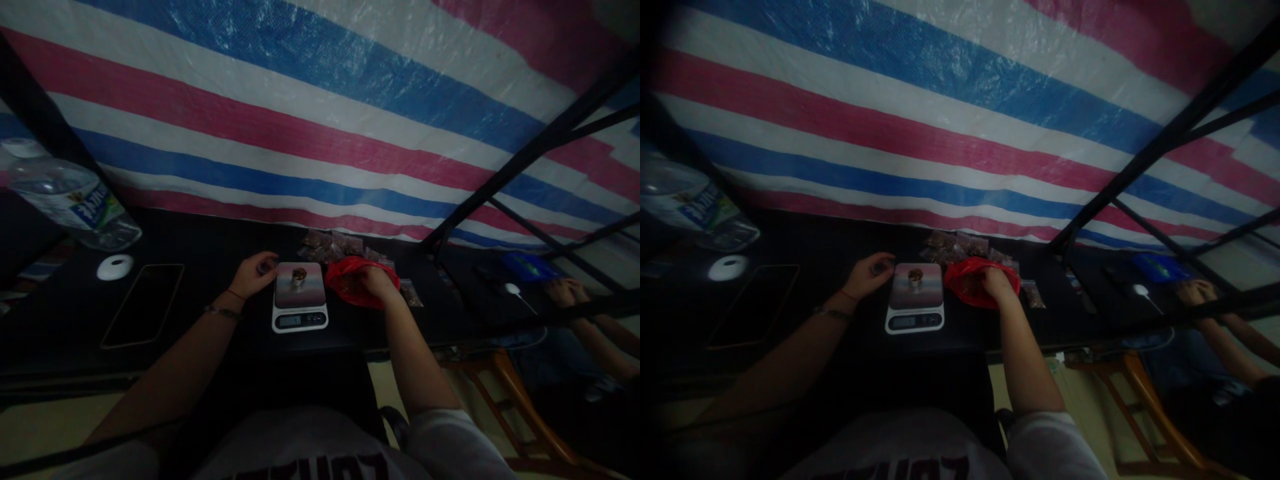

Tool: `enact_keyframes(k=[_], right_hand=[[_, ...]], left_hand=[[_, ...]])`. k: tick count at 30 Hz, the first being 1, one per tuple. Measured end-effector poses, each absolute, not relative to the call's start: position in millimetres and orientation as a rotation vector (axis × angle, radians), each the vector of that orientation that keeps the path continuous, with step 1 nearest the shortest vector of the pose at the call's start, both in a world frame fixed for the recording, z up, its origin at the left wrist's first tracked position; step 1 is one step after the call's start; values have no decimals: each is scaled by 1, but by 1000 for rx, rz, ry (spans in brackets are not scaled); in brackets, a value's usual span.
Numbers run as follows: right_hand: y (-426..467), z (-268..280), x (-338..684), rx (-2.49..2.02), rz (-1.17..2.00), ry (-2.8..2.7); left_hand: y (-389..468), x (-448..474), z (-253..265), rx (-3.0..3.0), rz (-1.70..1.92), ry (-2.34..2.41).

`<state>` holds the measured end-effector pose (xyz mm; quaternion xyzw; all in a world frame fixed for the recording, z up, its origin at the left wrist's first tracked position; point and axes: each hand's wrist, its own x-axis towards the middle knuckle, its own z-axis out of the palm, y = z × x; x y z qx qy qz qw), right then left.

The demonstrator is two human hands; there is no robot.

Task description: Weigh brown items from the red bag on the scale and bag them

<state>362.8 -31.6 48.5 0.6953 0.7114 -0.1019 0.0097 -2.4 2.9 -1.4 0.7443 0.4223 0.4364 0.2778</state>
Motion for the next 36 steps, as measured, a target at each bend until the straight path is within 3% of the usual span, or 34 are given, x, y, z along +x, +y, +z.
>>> enact_keyframes(k=[24, 36], right_hand=[[-23, 40, 375, 2195, -264, 2237], [-28, 42, 374, 2089, -439, 2259]], left_hand=[[6, -3, -5, 2021, 1152, 1148], [5, -3, -3, 2021, 1141, 1169]])
